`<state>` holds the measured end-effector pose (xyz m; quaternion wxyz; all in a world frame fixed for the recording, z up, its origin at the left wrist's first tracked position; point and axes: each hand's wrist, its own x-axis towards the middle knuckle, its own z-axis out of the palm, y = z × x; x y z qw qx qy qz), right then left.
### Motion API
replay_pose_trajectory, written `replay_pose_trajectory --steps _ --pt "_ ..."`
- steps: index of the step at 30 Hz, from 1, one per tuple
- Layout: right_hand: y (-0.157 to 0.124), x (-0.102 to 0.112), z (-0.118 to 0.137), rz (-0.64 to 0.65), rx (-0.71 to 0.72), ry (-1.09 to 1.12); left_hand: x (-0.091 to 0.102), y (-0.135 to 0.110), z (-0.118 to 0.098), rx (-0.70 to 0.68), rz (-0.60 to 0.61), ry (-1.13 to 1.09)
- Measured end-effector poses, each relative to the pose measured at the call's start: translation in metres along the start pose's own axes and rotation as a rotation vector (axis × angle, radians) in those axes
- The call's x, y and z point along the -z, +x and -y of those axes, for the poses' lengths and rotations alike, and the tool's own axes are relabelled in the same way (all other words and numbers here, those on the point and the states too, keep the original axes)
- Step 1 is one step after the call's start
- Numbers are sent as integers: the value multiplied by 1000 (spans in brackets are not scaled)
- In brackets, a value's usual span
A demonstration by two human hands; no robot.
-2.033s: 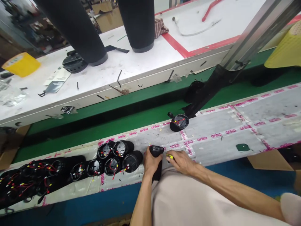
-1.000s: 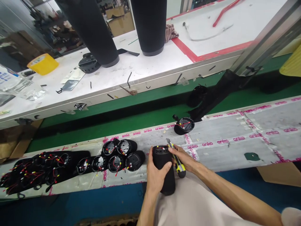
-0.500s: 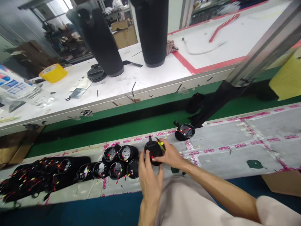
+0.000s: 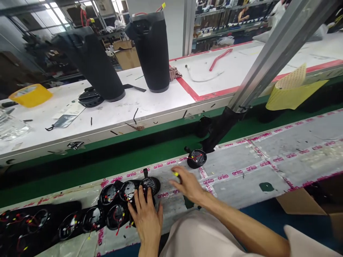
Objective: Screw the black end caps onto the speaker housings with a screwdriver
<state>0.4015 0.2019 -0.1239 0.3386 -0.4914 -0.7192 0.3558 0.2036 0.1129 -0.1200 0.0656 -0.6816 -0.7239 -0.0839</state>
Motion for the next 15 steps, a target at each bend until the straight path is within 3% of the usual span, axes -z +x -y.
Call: replay_pose_trajectory --steps 4,6,9,12,15 --pt "-26 66 -31 -167 -93 -501 0 -3 -2 -4 -91 -53" --pt "-32 83 -49 -145 -97 -661 2 -6 -3 -1 -133 -66" --pt "-30 89 -68 -88 -62 -779 9 -13 -8 -28 -208 -112" --pt "-23 85 -73 -39 -11 -757 15 -22 -17 -115 -272 -230" --pt "-17 83 -64 -4 43 -608 14 -32 -31 -168 -212 -373"
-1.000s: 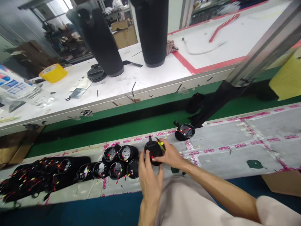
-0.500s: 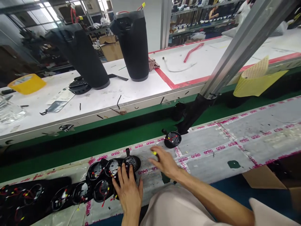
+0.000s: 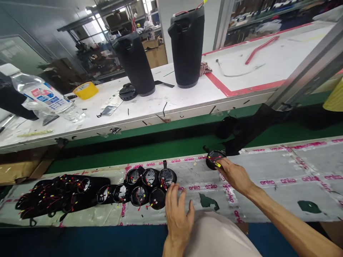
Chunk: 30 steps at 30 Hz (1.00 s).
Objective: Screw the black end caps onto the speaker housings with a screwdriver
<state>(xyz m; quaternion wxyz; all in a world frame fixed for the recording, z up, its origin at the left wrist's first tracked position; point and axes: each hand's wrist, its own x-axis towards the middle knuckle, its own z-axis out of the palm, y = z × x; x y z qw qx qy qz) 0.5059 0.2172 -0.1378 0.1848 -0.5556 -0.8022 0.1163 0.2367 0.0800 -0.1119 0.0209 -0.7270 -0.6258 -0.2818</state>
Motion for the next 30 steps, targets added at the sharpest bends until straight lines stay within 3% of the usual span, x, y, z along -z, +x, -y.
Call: replay_pose_trajectory --steps 4,8,11,14,16,20,30 --pt "0 27 22 26 -201 396 -10 8 -15 159 183 -284" --pt "-3 59 48 296 -431 923 1 49 -18 444 410 -674" --pt "-5 69 63 464 -421 1171 22 81 -11 433 611 -936" --pt "-6 63 73 520 -371 1263 34 93 -6 478 793 -985" --pt "-7 54 77 497 -352 1279 33 89 -7 552 775 -995" --pt "-15 36 75 478 -369 1339 26 72 -16 604 629 -1060" --pt "-31 18 64 444 -531 1482 18 59 -27 628 592 -1011"
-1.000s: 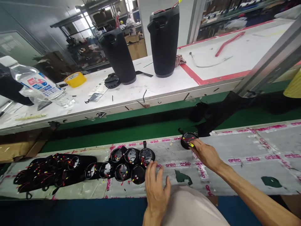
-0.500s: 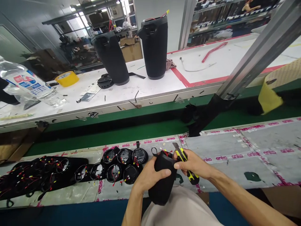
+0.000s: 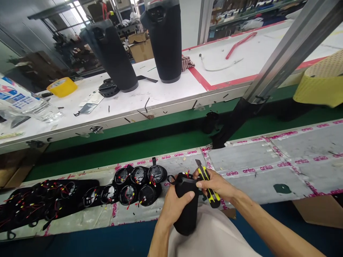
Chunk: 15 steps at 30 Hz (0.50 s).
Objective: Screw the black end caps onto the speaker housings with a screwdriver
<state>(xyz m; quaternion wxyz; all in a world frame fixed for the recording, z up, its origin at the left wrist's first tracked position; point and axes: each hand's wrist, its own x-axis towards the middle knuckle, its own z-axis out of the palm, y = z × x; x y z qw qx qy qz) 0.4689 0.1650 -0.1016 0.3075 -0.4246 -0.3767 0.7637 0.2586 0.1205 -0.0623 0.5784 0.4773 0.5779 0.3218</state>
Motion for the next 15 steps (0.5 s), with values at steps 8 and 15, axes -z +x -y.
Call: replay_pose_trajectory --steps 8,15 --pt "-1 -4 -1 -50 -1 -40 -3 2 10 15 -11 38" --pt "4 1 -19 -372 156 -627 -13 40 31 95 -111 375"
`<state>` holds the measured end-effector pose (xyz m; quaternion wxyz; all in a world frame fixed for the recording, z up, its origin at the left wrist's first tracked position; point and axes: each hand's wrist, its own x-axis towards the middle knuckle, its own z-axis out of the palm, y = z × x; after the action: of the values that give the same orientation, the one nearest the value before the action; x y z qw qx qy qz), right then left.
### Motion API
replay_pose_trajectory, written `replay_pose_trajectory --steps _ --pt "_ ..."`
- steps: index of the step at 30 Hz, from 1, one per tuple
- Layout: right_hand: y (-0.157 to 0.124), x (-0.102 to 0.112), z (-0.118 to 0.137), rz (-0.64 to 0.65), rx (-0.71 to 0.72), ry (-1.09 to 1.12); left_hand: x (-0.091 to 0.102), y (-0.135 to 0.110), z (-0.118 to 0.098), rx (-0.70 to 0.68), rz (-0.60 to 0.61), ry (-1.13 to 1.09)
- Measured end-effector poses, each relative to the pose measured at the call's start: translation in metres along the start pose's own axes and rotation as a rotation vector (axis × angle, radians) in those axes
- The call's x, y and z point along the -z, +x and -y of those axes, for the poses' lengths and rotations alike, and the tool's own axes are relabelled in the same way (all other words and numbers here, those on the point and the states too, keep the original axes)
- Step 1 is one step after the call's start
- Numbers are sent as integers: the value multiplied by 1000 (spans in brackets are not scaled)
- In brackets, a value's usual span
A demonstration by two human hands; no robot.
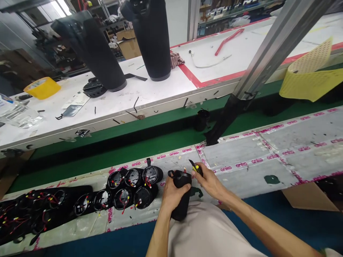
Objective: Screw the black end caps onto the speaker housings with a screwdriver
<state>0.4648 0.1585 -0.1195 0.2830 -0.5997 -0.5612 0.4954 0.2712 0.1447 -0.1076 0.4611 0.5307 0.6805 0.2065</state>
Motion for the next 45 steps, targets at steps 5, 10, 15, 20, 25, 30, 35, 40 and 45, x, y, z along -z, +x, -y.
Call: replay_pose_trajectory --steps 5,10,15,20,25,30,35,40,45 --pt "-15 -7 -33 25 82 -436 -24 32 17 28 101 133" --pt "-28 -24 -57 144 47 -673 -39 31 35 -1 48 252" --pt "-24 -30 -57 163 -14 -735 -40 29 45 21 16 317" --pt "-18 -29 -50 219 -16 -752 -39 30 47 -18 22 324" --pt "-15 -30 -44 248 -29 -787 -39 29 45 -18 23 339" --pt "-14 -31 -41 265 -61 -825 -38 29 43 -20 25 353" --pt "-14 -33 -42 270 -71 -847 -39 30 44 -28 26 358" --pt "-13 -32 -41 277 -60 -847 -40 30 44 -30 25 371" --pt "-13 -31 -43 277 -62 -852 -40 31 43 -19 19 394"
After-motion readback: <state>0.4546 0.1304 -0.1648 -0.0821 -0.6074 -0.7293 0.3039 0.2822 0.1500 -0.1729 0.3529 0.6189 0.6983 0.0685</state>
